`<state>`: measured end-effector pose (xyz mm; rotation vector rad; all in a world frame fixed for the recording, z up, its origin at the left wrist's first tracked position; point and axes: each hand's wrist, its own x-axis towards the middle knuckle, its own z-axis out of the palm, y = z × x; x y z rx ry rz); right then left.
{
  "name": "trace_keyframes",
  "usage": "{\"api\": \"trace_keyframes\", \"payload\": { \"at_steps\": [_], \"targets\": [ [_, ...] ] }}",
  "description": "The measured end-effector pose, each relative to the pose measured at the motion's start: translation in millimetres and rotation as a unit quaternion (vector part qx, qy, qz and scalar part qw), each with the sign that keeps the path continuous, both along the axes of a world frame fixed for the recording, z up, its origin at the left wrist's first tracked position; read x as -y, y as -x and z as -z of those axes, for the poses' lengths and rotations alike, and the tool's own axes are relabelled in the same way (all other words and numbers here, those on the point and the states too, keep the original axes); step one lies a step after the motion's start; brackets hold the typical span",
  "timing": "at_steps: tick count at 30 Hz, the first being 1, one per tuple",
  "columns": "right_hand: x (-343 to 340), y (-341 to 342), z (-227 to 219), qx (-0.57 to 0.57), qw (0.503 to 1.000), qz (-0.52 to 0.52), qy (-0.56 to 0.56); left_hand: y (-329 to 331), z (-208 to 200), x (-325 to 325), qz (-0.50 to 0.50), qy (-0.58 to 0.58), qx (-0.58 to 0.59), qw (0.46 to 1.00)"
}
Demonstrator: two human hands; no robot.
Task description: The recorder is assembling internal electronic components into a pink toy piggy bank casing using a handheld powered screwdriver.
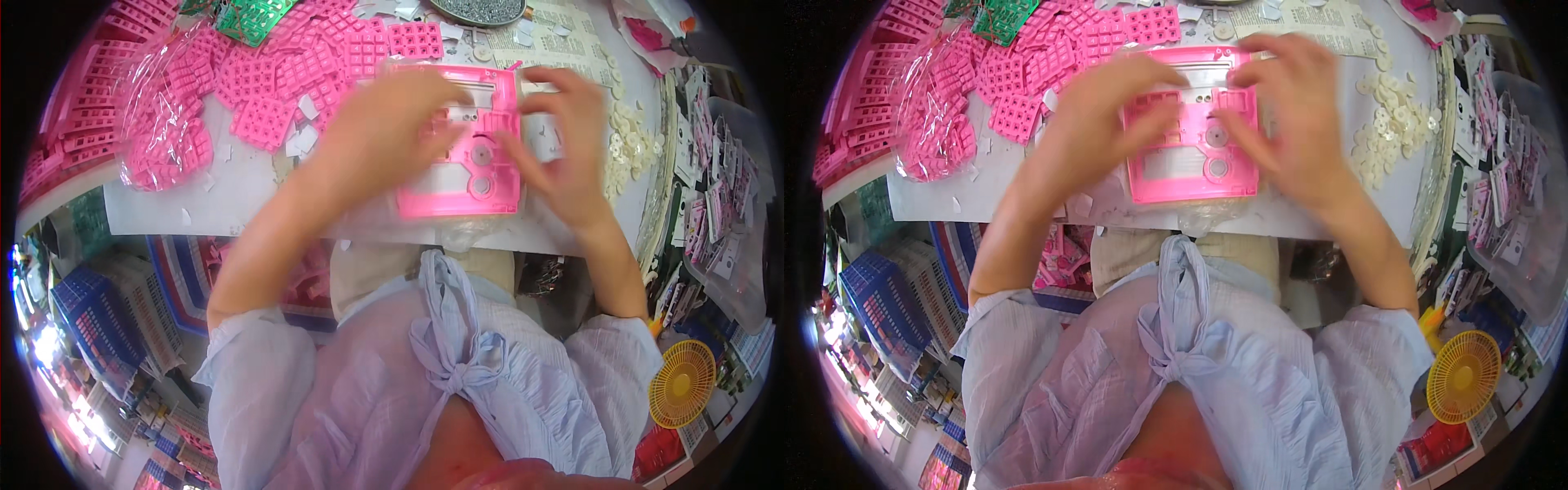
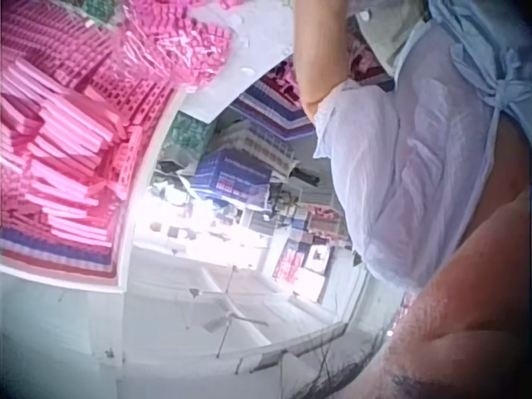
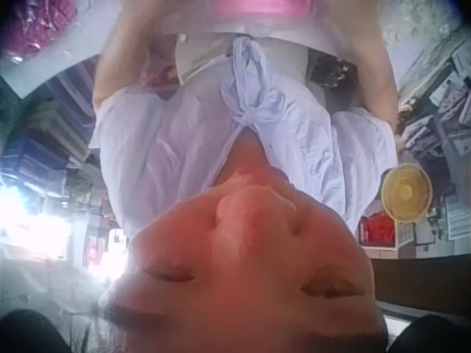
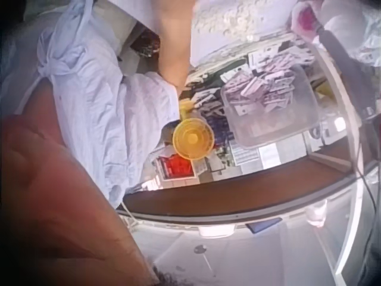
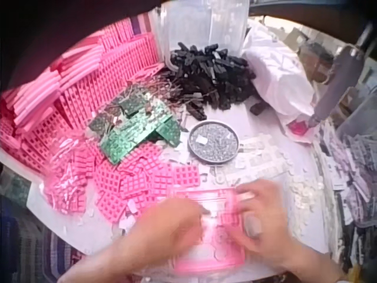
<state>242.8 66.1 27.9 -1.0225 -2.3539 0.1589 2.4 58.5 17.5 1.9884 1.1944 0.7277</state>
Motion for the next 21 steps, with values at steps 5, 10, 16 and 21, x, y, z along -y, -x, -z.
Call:
{"api": "trace_keyframes", "payload": {
  "at_steps": [5,10,16,21],
  "targets": [
    [-86.1,-67.0,-47.0,-0.352,0.876,0.093,-0.316,-36.2,11.4,-142.5,-0.121,-0.229,-0.168,0.951],
    [-124.2,-79.5,-76.9,-0.357,0.915,0.166,-0.084,-59.1,58.8,-193.0,0.009,-0.266,-0.284,0.921],
    [-131.4,-9.4,-92.8,-0.369,0.904,-0.024,0.212,-66.8,59.1,-195.9,-0.025,-0.288,-0.3,0.909],
    [-104.3,19.7,-96.6,-0.438,0.848,-0.089,0.283,-63.4,66.7,-213.9,-0.011,-0.218,-0.371,0.903]
  ]
}}
